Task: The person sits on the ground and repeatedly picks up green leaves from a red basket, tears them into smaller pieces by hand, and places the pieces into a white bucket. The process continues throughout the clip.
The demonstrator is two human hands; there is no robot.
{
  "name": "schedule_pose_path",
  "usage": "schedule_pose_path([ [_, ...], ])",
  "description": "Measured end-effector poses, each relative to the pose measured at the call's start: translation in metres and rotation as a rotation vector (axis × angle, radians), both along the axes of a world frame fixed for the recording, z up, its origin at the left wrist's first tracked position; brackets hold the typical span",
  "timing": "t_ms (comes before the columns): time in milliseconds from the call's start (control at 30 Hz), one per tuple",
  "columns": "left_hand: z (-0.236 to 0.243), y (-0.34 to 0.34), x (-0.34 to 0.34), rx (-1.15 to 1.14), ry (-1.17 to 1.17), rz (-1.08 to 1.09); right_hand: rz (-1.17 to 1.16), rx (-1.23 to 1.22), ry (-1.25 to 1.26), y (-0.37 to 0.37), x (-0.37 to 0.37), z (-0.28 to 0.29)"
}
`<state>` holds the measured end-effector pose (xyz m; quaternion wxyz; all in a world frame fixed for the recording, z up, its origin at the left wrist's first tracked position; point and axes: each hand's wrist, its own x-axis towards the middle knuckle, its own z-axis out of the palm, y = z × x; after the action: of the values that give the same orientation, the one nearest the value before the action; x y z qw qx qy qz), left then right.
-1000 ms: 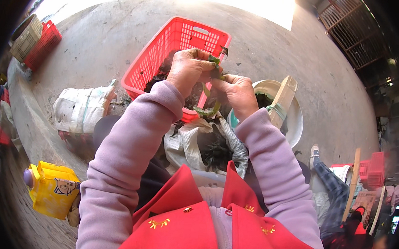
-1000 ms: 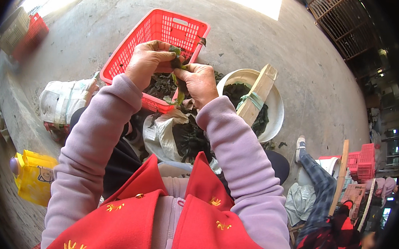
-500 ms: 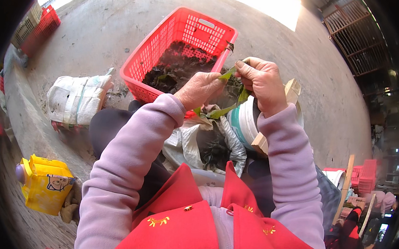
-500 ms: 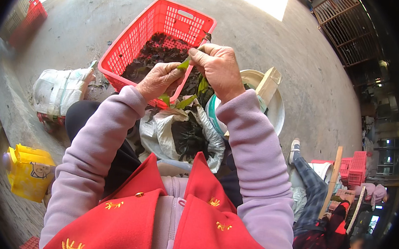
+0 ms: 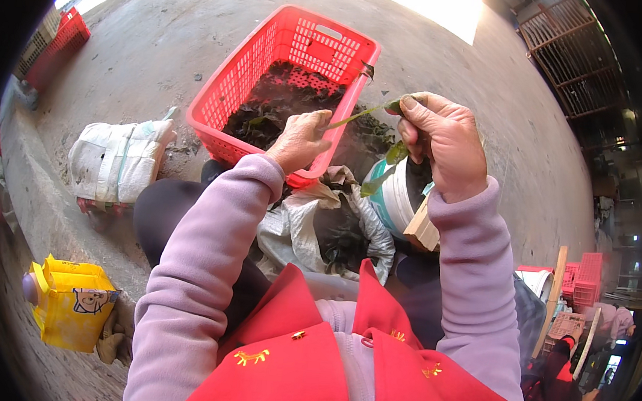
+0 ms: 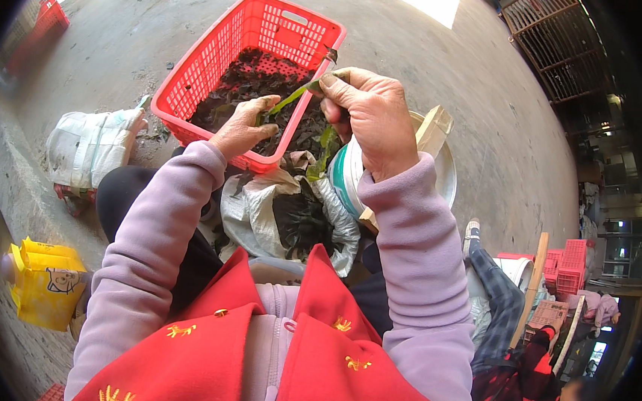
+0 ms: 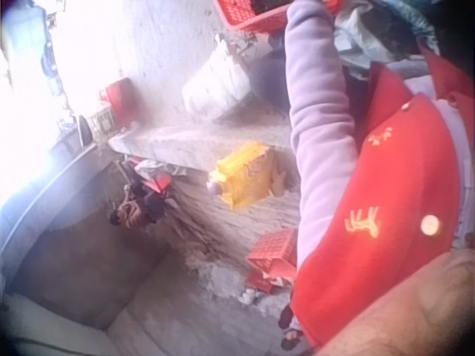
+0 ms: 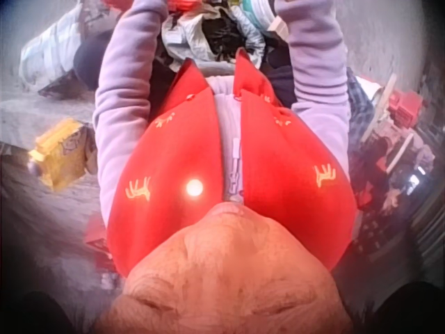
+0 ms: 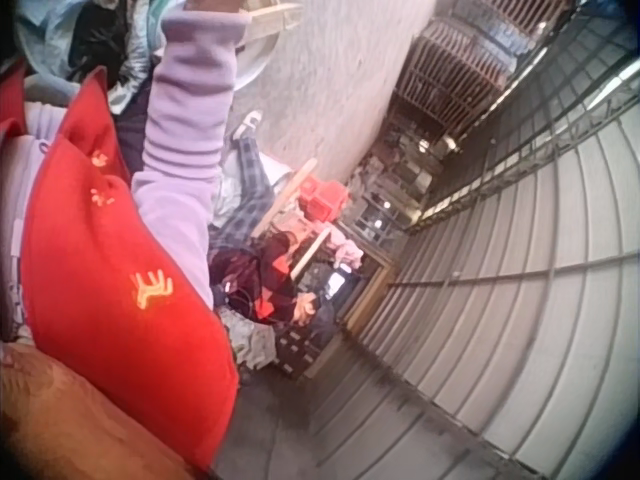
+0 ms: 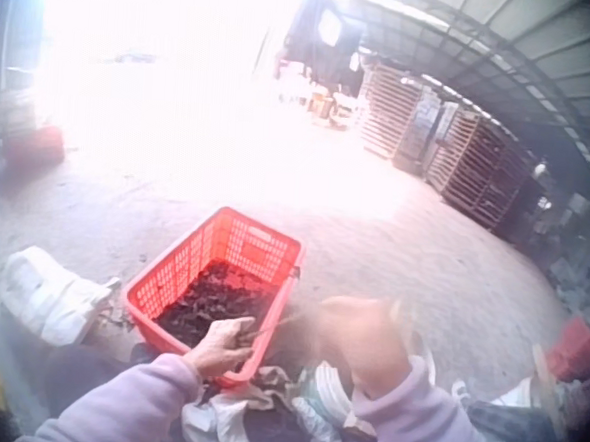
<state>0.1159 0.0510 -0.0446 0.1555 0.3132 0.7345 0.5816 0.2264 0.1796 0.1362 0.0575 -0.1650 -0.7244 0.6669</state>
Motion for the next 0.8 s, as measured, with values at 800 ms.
schedule_pose_path([
  [800, -0.009, 0.011, 0.007, -0.020, 0.137, -0.080, -0.357, 0.082, 0.541, -0.004, 0.010, 0.008],
])
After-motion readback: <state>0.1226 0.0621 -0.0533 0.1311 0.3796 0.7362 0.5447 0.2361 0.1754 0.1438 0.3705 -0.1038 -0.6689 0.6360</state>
